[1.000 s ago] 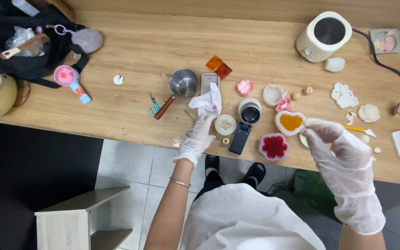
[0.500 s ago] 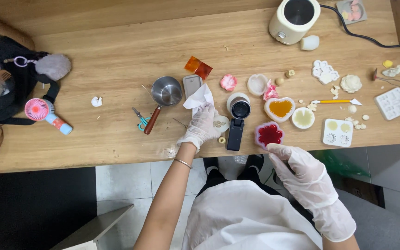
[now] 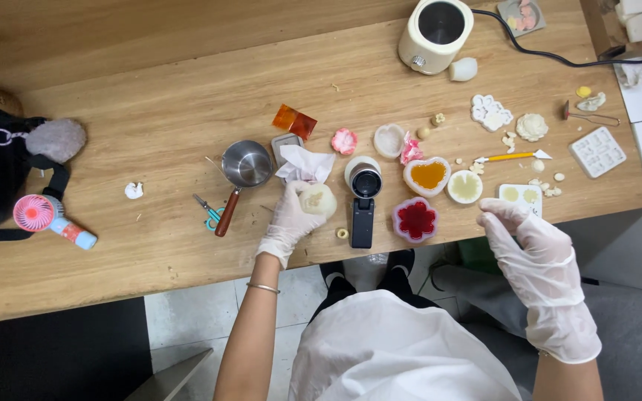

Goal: Using molds and hand tools to create and refine small soap or wax decorative elements.

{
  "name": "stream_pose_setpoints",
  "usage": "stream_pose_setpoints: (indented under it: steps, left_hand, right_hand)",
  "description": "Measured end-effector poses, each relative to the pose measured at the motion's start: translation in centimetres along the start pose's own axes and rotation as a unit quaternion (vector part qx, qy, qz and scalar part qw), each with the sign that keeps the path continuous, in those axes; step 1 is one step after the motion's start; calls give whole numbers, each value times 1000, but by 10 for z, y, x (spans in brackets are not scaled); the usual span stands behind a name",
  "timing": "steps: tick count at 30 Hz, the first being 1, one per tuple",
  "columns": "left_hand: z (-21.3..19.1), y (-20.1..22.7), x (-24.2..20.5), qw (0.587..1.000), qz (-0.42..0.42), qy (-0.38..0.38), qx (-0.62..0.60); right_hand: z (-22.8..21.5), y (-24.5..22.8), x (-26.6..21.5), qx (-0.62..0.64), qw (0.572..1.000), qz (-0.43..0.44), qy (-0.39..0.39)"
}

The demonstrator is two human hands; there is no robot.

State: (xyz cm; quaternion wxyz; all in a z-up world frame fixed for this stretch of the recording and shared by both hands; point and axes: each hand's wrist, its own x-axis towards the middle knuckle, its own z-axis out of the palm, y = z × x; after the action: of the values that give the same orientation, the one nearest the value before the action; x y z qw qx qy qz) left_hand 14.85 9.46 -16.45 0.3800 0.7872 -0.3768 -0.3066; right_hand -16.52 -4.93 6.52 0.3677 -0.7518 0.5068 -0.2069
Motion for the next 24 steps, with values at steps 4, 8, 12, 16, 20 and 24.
stream_pose_setpoints:
  steps: [4, 8, 12, 16, 20, 24]
  left_hand:
    - [4, -15, -2, 982, -27, 75, -173]
    - [-16, 35, -16, 957, 40, 125, -259]
    - [-40, 134, -42, 953, 130, 111, -249]
    - [-51, 224, -73, 953, 207, 100, -197]
    - [-32, 271, -71, 895, 264, -3, -360]
    - [8, 220, 5, 835, -49, -114, -536]
  right_hand:
    - [7, -1, 6, -12, 1000, -6, -17]
    - [16, 4, 9, 21, 999, -18, -46]
    - [21, -22, 12, 126, 980, -112, -104]
    - [7, -65, 10, 174, 953, -202, -142]
    - [-15, -72, 36, 153, 887, -424, -100]
    - [-19, -38, 68, 410, 887, 80, -196]
